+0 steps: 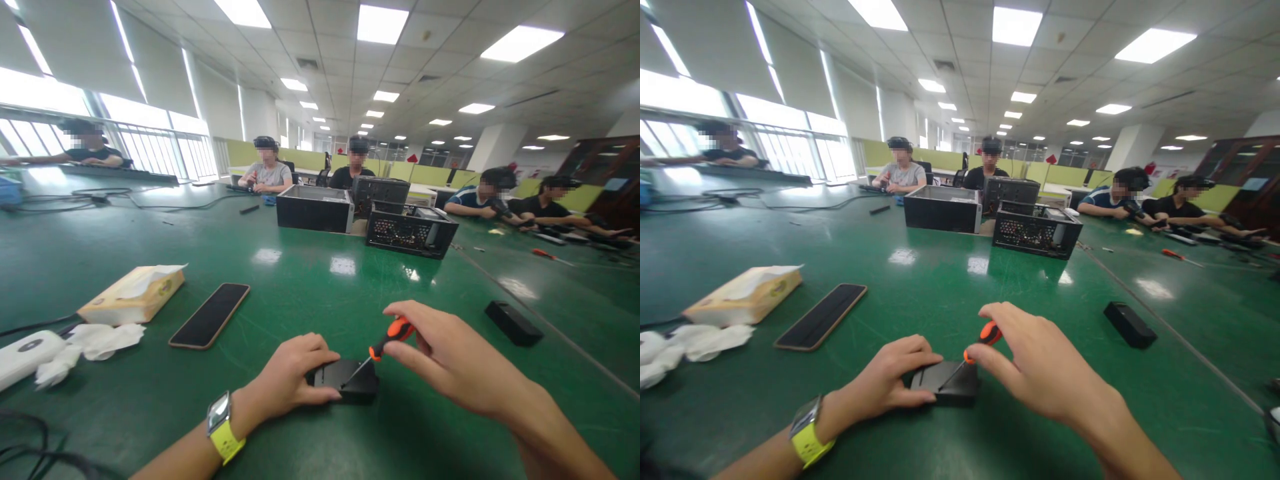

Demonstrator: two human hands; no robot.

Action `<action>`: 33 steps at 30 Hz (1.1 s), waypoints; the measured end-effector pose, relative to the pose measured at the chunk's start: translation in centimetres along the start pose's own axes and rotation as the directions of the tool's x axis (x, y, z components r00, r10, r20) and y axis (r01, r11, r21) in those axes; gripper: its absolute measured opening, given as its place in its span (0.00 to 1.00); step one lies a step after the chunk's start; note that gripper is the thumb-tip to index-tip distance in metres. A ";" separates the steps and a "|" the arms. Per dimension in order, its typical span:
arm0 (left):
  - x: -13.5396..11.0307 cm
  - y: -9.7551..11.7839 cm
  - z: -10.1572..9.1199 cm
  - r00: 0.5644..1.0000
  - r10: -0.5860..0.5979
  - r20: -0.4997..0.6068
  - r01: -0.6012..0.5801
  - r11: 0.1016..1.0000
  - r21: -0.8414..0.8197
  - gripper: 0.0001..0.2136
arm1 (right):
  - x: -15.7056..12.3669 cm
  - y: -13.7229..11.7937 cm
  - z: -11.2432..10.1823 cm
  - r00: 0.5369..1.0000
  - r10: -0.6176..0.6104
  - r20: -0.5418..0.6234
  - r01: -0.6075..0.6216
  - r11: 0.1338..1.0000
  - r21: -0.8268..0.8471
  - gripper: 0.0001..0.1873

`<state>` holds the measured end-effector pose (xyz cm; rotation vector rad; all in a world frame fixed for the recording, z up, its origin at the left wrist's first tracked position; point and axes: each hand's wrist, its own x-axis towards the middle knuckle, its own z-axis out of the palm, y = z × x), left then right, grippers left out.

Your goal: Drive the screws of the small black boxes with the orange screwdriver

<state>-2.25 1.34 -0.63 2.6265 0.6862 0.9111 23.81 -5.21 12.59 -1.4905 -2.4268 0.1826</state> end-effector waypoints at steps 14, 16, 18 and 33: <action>0.0 -0.1 0.0 1.000 0.008 -0.001 -0.008 1.000 0.017 0.24 | -1.1 -0.1 -0.6 0.983 -0.184 0.003 0.183 0.977 0.106 0.28; 0.0 0.0 0.0 1.000 0.005 -0.003 -0.005 1.000 0.018 0.24 | -0.9 0.0 -0.3 0.987 -0.159 0.006 0.158 0.984 0.083 0.24; 0.0 0.0 0.0 1.000 0.000 0.000 0.000 1.000 0.012 0.24 | -0.7 0.1 0.0 0.995 -0.093 0.024 0.092 0.995 0.025 0.19; 0.0 0.1 0.0 1.000 -0.007 0.011 0.007 1.000 0.010 0.24 | -1.3 0.2 -0.5 0.985 -0.045 0.166 0.031 0.996 0.086 0.24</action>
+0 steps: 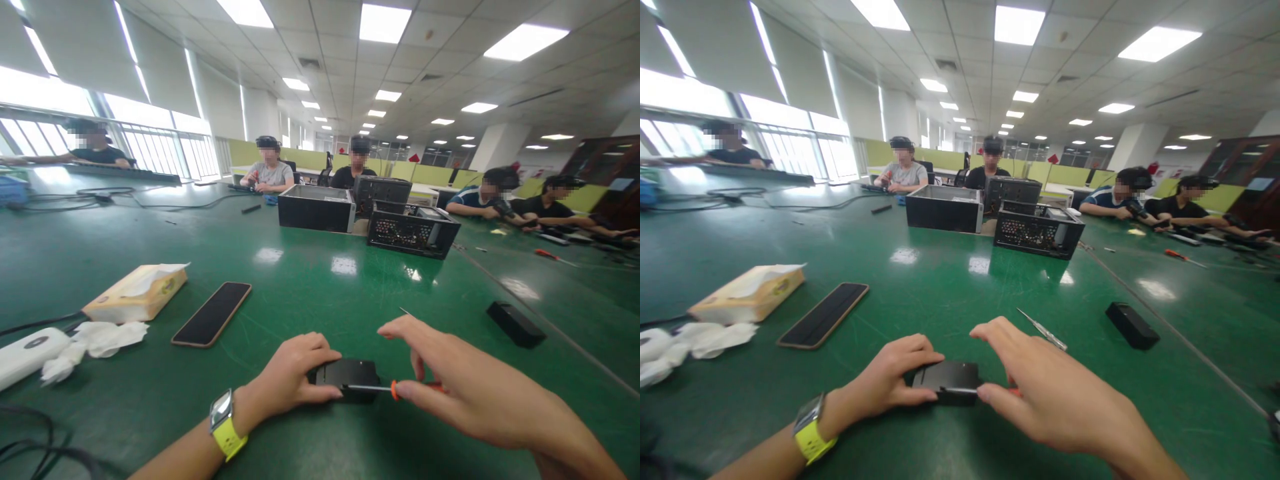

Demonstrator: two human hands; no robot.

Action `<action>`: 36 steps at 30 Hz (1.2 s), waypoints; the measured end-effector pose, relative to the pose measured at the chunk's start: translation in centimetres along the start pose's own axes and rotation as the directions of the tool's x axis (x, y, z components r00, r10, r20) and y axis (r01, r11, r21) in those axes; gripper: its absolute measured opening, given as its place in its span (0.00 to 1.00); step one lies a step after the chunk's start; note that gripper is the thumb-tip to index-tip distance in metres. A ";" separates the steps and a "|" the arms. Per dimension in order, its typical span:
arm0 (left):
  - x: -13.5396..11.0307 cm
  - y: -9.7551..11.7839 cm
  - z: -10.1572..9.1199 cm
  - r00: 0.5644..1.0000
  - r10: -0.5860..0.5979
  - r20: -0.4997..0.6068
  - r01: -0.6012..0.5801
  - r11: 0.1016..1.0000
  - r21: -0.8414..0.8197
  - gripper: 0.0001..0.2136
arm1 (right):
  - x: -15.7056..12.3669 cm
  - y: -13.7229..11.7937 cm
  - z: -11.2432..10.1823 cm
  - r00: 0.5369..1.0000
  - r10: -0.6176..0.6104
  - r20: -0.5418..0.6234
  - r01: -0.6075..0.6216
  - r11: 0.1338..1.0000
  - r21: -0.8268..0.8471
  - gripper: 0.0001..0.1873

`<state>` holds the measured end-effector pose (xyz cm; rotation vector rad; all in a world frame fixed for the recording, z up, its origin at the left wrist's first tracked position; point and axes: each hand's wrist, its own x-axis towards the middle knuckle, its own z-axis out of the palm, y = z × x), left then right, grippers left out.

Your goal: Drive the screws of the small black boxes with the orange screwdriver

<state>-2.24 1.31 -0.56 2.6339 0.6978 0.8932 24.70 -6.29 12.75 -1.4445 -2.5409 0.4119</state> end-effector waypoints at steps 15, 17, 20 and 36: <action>-0.1 -0.2 0.2 1.000 -0.002 -0.003 0.002 1.000 0.031 0.24 | 1.9 -0.2 17.2 0.914 -0.128 0.384 0.274 0.894 -0.355 0.06; -0.1 -0.2 0.2 1.000 -0.006 -0.002 0.006 1.000 0.019 0.25 | 2.2 -0.6 16.7 0.910 -0.102 0.401 0.257 0.898 -0.356 0.07; 0.0 -0.2 0.2 1.000 -0.010 -0.007 0.010 1.000 -0.002 0.25 | 2.5 -1.2 15.3 0.885 -0.103 0.453 0.277 0.900 -0.337 0.08; 0.0 -0.1 0.3 1.000 -0.026 -0.008 0.026 1.000 0.009 0.24 | 0.2 3.9 9.3 0.972 -0.230 0.055 0.232 0.972 -0.028 0.05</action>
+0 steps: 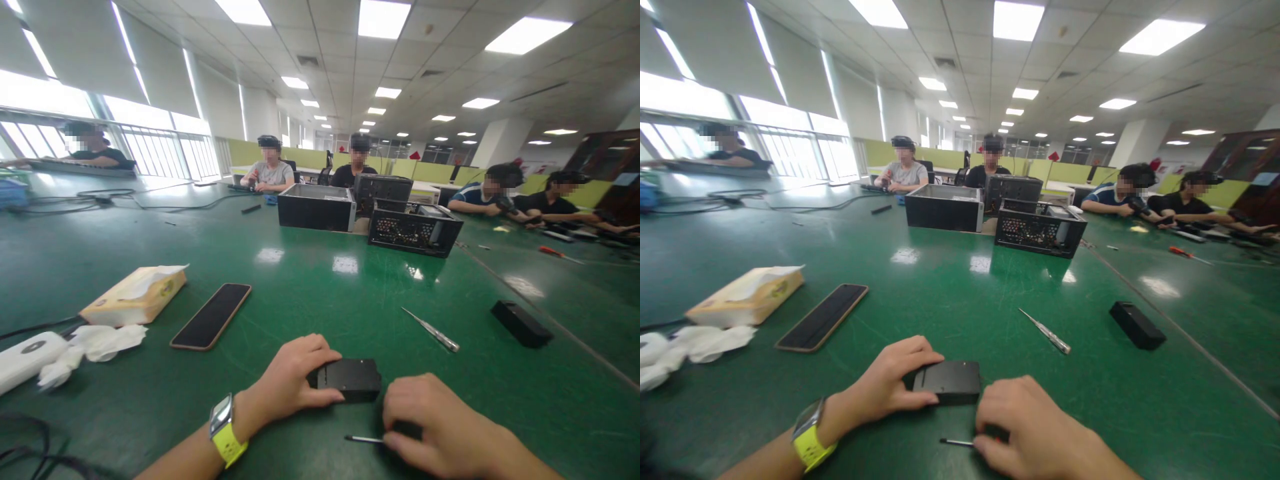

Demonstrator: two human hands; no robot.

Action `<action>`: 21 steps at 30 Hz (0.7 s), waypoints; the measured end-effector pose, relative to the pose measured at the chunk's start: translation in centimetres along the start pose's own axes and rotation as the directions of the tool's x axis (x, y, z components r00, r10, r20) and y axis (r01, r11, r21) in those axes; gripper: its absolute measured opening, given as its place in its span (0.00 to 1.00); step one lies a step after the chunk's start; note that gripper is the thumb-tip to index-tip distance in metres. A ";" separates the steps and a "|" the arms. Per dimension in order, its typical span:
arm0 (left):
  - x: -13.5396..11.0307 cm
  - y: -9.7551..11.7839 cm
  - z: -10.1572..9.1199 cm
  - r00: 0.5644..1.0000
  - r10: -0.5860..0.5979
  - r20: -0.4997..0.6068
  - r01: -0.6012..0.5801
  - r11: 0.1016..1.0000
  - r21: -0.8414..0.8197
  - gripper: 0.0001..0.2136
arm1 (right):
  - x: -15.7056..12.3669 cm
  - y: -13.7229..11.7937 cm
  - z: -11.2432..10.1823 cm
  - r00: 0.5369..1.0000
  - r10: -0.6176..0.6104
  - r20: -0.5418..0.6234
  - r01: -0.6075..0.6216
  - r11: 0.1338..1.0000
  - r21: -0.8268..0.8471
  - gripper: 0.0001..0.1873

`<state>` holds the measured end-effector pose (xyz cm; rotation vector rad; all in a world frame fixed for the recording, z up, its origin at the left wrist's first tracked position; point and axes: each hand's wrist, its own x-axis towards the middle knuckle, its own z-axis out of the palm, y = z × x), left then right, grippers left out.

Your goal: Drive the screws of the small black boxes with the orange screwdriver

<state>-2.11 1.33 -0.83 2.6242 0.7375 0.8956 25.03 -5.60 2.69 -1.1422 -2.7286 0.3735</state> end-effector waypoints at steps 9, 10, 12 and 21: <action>0.2 0.4 -0.3 0.999 -0.040 0.023 0.040 0.999 0.008 0.22 | -4.8 14.3 0.0 0.728 0.580 -0.364 -0.604 0.795 0.058 0.15; 0.2 0.5 -0.3 0.999 -0.046 0.025 0.046 0.999 0.012 0.22 | -4.9 15.0 0.2 0.727 0.599 -0.335 -0.610 0.788 0.084 0.13; 0.1 0.5 -0.3 0.998 -0.060 0.027 0.059 0.998 0.016 0.22 | -4.9 15.5 0.3 0.721 0.618 -0.313 -0.599 0.783 0.166 0.13; 0.1 0.6 -0.3 0.996 -0.091 0.017 0.090 0.996 0.016 0.19 | -3.0 10.0 0.5 0.654 0.677 -0.338 0.014 0.436 0.900 0.13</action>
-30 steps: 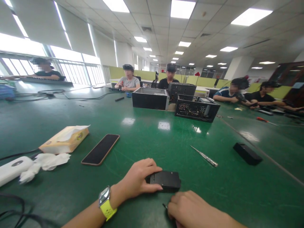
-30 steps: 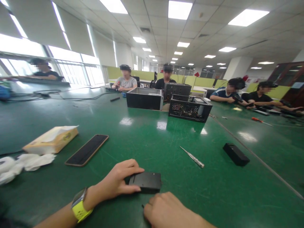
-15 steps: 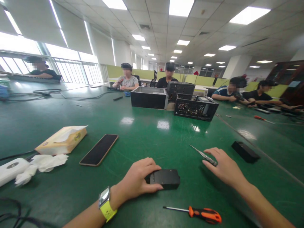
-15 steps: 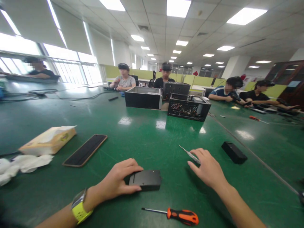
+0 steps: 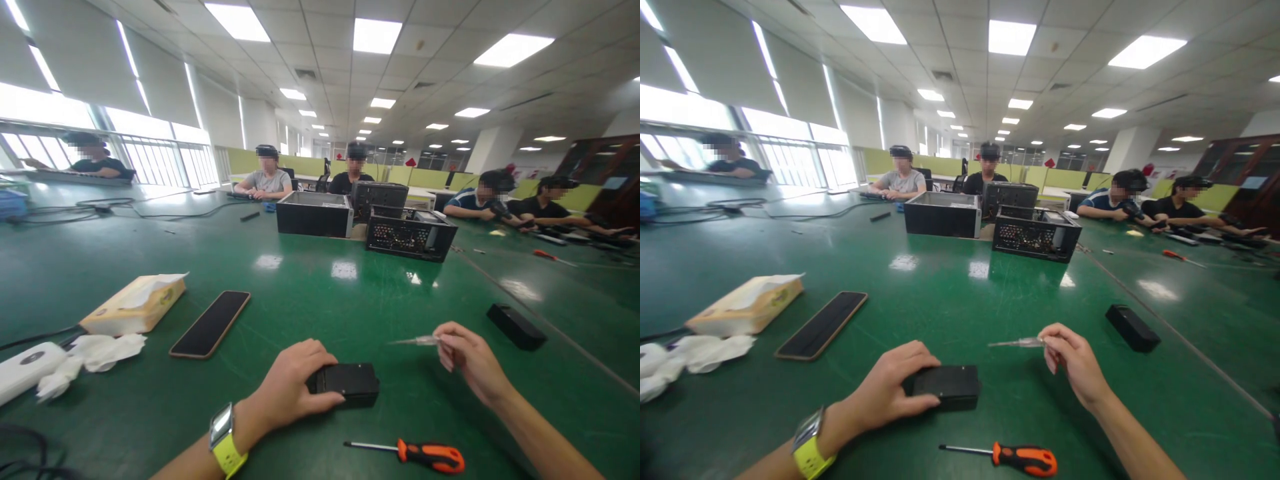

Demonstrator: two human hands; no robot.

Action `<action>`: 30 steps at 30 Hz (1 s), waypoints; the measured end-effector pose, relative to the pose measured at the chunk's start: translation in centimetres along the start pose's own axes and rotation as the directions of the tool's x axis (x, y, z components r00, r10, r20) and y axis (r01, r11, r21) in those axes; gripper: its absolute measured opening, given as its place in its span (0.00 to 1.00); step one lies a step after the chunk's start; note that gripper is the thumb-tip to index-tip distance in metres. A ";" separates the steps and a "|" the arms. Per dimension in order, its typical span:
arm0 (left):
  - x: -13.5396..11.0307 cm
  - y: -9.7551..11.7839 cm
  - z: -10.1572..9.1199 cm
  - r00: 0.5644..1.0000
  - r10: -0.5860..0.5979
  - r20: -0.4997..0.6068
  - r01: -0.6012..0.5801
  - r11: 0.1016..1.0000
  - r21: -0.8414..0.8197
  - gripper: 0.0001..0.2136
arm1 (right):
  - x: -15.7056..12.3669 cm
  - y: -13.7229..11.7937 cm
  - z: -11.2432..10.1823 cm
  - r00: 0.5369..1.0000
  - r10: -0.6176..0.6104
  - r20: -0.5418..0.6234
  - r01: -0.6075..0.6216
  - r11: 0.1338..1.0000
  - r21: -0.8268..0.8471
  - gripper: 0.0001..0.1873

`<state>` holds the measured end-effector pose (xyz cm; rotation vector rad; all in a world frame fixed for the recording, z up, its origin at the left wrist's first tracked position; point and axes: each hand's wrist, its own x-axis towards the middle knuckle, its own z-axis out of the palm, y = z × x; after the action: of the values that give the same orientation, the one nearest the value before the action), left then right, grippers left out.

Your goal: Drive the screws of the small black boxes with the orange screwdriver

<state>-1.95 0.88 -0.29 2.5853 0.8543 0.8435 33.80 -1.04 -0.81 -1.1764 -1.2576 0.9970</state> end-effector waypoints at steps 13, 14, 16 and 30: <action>0.1 0.1 0.1 1.000 0.001 0.002 -0.001 1.000 -0.006 0.15 | -0.4 0.3 0.5 0.989 -0.048 0.137 0.065 0.991 -0.118 0.09; 0.1 0.1 0.1 1.000 0.001 0.001 -0.001 1.000 -0.007 0.15 | -0.4 0.4 0.5 0.988 -0.047 0.150 0.066 0.990 -0.125 0.09; 0.0 0.1 0.1 1.000 -0.001 -0.002 0.001 1.000 -0.007 0.15 | -0.5 0.5 0.6 0.981 -0.041 0.192 0.069 0.987 -0.145 0.10; 0.1 0.5 -0.3 0.999 -0.043 0.016 0.044 0.998 -0.045 0.18 | -1.4 -1.3 1.4 0.853 0.123 0.506 0.204 0.815 -0.542 0.12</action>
<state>-1.84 0.60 0.18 2.5220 0.8741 0.8201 32.16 -2.44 0.15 -1.3683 -2.1358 0.9575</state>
